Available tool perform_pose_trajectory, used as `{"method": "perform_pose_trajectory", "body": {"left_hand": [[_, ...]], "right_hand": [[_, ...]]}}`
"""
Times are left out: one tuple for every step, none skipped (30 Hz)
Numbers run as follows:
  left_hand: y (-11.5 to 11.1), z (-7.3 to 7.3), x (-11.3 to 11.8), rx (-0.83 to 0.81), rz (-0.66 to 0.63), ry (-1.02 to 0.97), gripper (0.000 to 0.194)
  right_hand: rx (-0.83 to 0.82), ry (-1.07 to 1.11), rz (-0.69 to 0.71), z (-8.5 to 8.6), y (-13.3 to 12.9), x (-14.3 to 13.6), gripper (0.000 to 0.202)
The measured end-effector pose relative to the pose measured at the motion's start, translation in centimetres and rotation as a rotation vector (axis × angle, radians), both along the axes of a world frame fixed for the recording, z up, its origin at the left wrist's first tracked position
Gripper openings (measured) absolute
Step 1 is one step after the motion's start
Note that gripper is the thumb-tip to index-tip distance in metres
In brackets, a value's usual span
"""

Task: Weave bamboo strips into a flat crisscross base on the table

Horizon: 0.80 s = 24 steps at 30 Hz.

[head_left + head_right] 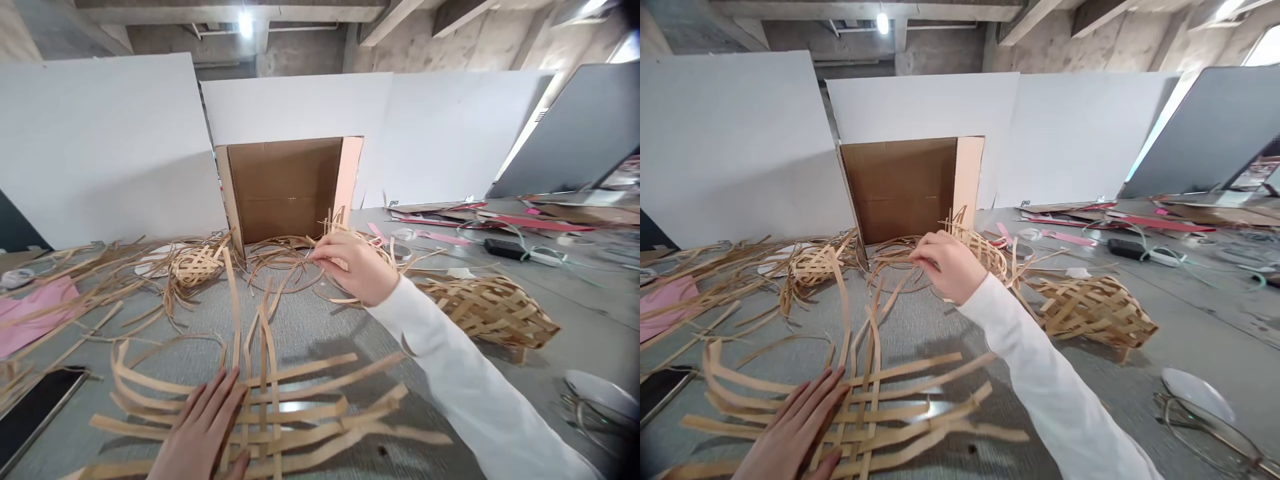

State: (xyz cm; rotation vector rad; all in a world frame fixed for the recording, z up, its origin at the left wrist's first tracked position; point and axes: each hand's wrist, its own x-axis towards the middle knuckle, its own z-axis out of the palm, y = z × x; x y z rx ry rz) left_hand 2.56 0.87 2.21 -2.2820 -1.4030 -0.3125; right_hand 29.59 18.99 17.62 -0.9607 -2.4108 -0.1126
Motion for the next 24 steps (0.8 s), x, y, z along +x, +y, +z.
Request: {"method": "perform_pose_trajectory", "body": {"left_hand": [[-0.1,-0.1,0.0,-0.019,0.032,-0.036,0.068],[-0.1,-0.3,0.0,-0.038,0.061,-0.066,0.066],[-0.2,-0.4,0.0,-0.056,0.085,-0.093,0.065],[-0.3,-0.6,0.0,-0.074,0.105,-0.116,0.063],[-0.3,-0.7,0.0,-0.091,0.119,-0.134,0.061],[-0.4,-0.9,0.0,-0.11,0.13,-0.144,0.06],[-0.4,-1.0,0.1,-0.128,0.142,-0.148,0.058],[-0.4,-1.0,0.1,-0.146,0.152,-0.148,0.057],[-0.4,-1.0,0.1,-0.163,0.16,-0.147,0.056],[-0.5,-0.9,0.2,-0.179,0.164,-0.147,0.055],[-0.5,-0.8,0.2,-0.192,0.166,-0.151,0.054],[-0.5,-0.6,0.3,-0.204,0.163,-0.157,0.053],[-0.5,-0.3,0.4,-0.214,0.156,-0.165,0.053],[-0.6,0.0,0.5,-0.224,0.15,-0.171,0.052],[-0.6,0.2,0.6,-0.234,0.144,-0.174,0.052],[-0.6,0.5,0.7,-0.246,0.142,-0.175,0.052],[-0.6,0.6,0.8,-0.257,0.143,-0.176,0.052],[-0.6,0.8,0.9,-0.266,0.148,-0.178,0.051],[-0.7,0.9,1.0,-0.273,0.157,-0.183,0.051],[-0.7,0.9,1.0,-0.28,0.164,-0.187,0.051],[-0.7,1.0,1.1,-0.288,0.171,-0.191,0.051],[-0.8,1.0,1.1,-0.297,0.178,-0.195,0.051],[-0.8,1.1,1.2,-0.309,0.181,-0.197,0.052],[-0.8,1.1,1.2,-0.322,0.184,-0.199,0.052]], "right_hand": [[0.144,0.109,0.128,0.9,-1.5,0.0,0.02],[0.274,0.193,0.219,1.5,-3.0,-0.1,0.02],[0.346,0.226,0.278,1.8,-4.4,-0.4,0.021],[0.387,0.243,0.343,1.7,-5.8,-0.8,0.023],[0.408,0.246,0.417,1.2,-7.0,-1.4,0.026],[0.422,0.241,0.496,0.4,-8.2,-2.1,0.029],[0.448,0.244,0.567,-0.7,-9.3,-2.8,0.032],[0.476,0.255,0.598,-2.1,-10.4,-3.4,0.033],[0.496,0.234,0.626,-3.7,-11.5,-4.0,0.033],[0.514,0.228,0.64,-5.5,-12.6,-4.5,0.033],[0.542,0.225,0.64,-7.5,-13.6,-4.9,0.032],[0.546,0.267,0.585,-9.4,-14.6,-5.2,0.032],[0.584,0.301,0.566,-11.2,-15.6,-5.4,0.033],[0.633,0.35,0.552,-13.0,-16.4,-5.5,0.036],[0.663,0.415,0.526,-14.4,-17.1,-5.5,0.04],[0.652,0.439,0.478,-15.6,-17.7,-5.5,0.041],[0.638,0.436,0.446,-16.4,-18.1,-5.4,0.04],[0.617,0.442,0.439,-16.9,-18.5,-5.3,0.04],[0.57,0.434,0.445,-17.1,-18.8,-5.2,0.039],[0.516,0.423,0.464,-17.0,-19.0,-5.0,0.039],[0.461,0.41,0.49,-16.7,-19.1,-4.7,0.038],[0.41,0.384,0.512,-16.2,-19.2,-4.5,0.037],[0.385,0.354,0.531,-15.8,-19.3,-4.2,0.035],[0.384,0.325,0.552,-15.4,-19.3,-3.9,0.033]]}}
